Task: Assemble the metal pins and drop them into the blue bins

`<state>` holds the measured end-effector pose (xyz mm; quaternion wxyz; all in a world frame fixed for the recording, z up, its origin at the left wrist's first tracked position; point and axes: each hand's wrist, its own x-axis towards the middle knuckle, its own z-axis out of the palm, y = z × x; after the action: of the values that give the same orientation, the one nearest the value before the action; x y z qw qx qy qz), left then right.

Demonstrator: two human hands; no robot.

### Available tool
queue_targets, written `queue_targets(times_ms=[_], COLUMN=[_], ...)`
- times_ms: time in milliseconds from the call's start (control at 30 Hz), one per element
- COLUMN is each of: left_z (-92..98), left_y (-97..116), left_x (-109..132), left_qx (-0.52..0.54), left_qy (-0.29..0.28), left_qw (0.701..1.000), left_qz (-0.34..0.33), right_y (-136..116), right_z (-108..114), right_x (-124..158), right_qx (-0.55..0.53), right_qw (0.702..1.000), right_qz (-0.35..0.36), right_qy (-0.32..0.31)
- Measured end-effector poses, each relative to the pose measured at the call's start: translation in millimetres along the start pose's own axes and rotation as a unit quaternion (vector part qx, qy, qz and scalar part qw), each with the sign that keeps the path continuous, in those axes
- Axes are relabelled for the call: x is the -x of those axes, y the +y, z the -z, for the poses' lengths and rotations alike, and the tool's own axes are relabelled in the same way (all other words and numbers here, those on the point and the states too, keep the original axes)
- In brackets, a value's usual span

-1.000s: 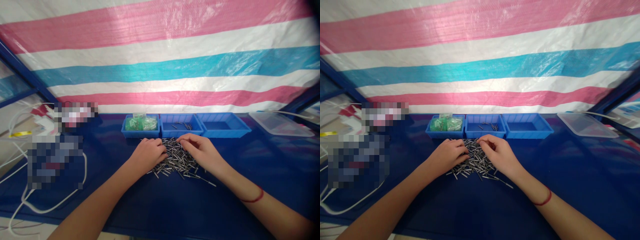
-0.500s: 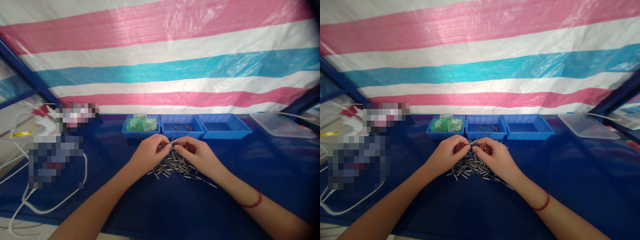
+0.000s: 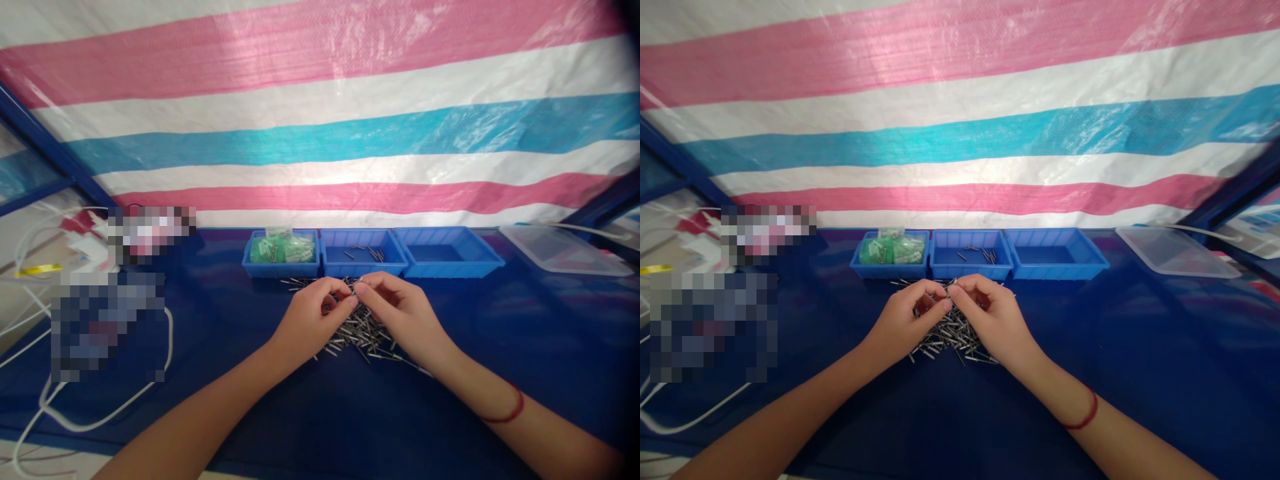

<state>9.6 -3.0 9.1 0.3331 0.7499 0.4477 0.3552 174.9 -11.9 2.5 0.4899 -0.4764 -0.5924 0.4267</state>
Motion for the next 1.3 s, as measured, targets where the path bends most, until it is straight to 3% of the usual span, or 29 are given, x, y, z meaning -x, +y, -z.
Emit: queue_targets(times_ms=[367,633,900,1133,1200,1300], left_z=[0.1,3.5,12.1,11.4,11.3,12.0], left_y=[0.9,0.5,-1.8,-2.3,-2.7,-4.3], left_x=[-0.6,-1.4,-3.2,-2.5,-3.4,-5.4], left_qx=[-0.042,-0.051,-0.06,-0.042,-0.046,-0.078], left_qy=[-0.023,-0.007,0.048,0.054,0.037,0.01], left_qw=[0.998,0.997,0.991,0.994,0.995,0.995], left_qz=[-0.041,-0.051,-0.106,-0.09,-0.079,-0.066], right_y=[2.3,-5.9,0.2,0.7,2.6,4.5], right_z=[-0.6,4.8,6.9,2.7,2.7,6.1], right_x=[5.0,4.6,-0.9,-2.0,-5.5,-14.6], right_qx=[0.069,0.089,0.091,0.057,-0.008,-0.12], right_qw=[0.995,0.988,0.99,0.992,0.998,0.99], right_qz=[0.073,0.123,0.096,0.049,-0.003,-0.066], right_qy=[0.016,-0.035,-0.045,-0.099,-0.068,0.032])
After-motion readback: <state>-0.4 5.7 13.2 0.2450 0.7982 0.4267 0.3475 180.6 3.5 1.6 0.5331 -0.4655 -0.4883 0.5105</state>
